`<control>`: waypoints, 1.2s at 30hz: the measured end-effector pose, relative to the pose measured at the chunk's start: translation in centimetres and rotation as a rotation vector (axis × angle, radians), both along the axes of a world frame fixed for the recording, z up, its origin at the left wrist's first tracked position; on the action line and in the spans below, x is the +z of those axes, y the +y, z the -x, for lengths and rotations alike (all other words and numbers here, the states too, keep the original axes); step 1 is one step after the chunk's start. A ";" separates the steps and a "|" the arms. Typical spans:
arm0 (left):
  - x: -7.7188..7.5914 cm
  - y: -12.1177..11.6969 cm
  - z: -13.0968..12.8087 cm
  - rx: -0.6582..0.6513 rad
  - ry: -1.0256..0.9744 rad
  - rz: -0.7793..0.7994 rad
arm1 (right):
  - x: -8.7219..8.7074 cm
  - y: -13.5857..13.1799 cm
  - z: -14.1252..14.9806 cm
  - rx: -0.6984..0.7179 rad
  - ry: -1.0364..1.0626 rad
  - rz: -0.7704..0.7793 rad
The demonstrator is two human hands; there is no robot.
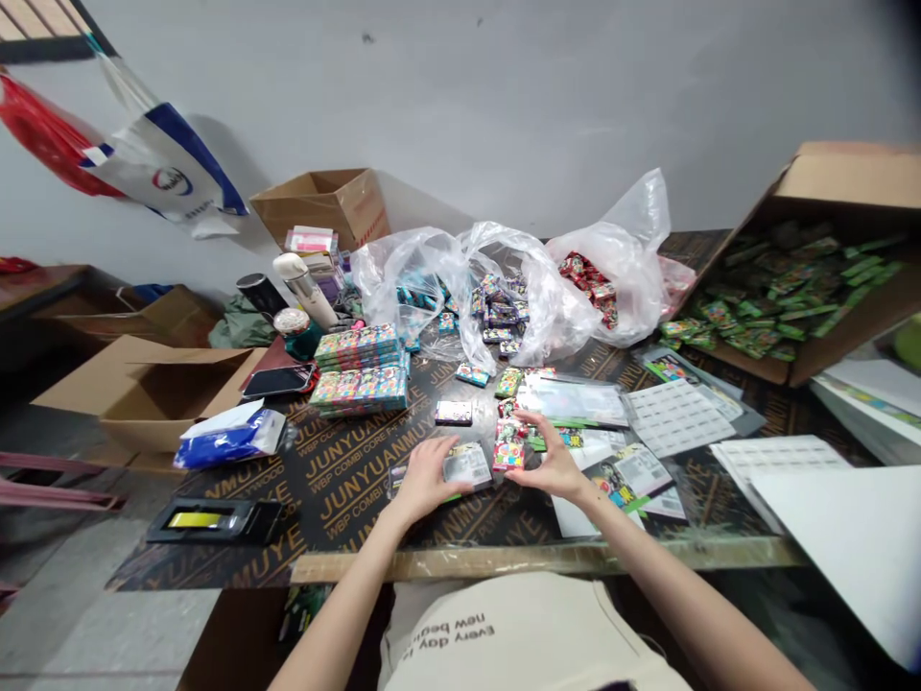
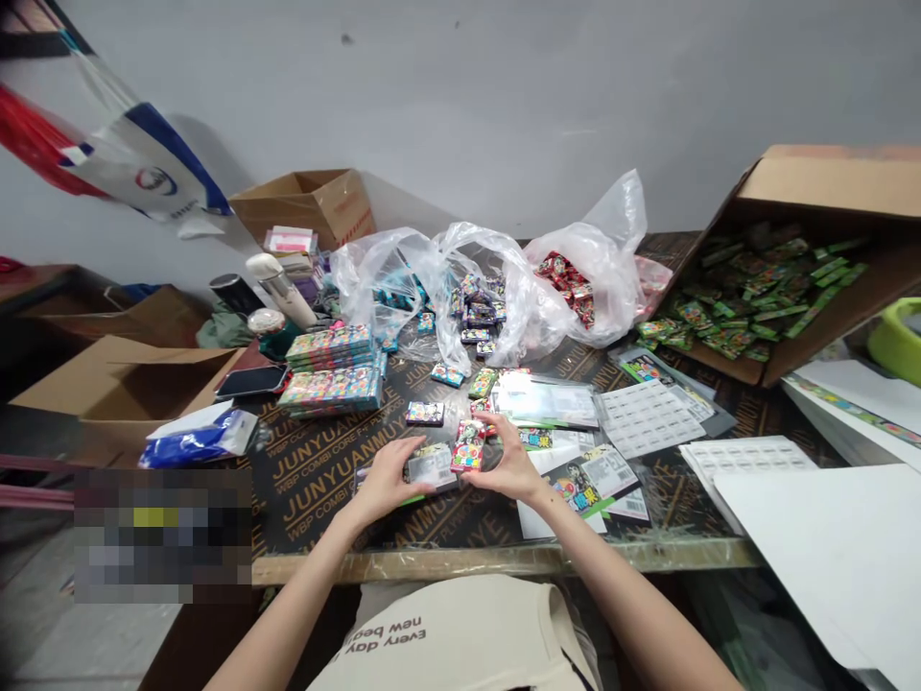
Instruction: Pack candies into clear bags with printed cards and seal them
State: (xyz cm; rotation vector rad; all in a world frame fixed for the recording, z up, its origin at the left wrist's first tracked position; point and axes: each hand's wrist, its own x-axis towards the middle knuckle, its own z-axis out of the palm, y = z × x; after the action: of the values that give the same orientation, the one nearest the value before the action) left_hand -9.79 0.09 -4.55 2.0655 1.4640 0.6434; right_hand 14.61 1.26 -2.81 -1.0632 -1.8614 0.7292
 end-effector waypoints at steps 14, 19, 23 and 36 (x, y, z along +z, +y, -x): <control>0.9 -1.8 0.1 -0.110 0.099 -0.125 | -1.9 -0.3 -0.6 0.218 -0.291 -0.039; 1.2 -1.6 -0.2 -0.039 0.052 -0.102 | -2.2 -0.7 0.0 0.046 -0.204 -0.049; 1.0 -1.1 -0.5 -0.005 0.052 -0.099 | -1.2 -2.1 0.7 -0.015 -0.150 -0.029; -5.8 -0.2 1.2 -0.117 0.310 -0.174 | -1.1 14.0 -25.3 -1.150 -0.338 0.323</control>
State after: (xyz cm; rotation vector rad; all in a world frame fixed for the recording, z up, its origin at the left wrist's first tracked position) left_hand -11.02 -0.10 -10.39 2.4540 1.4797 0.4309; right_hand 39.96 15.24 -3.87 -2.2529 -1.0499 0.1411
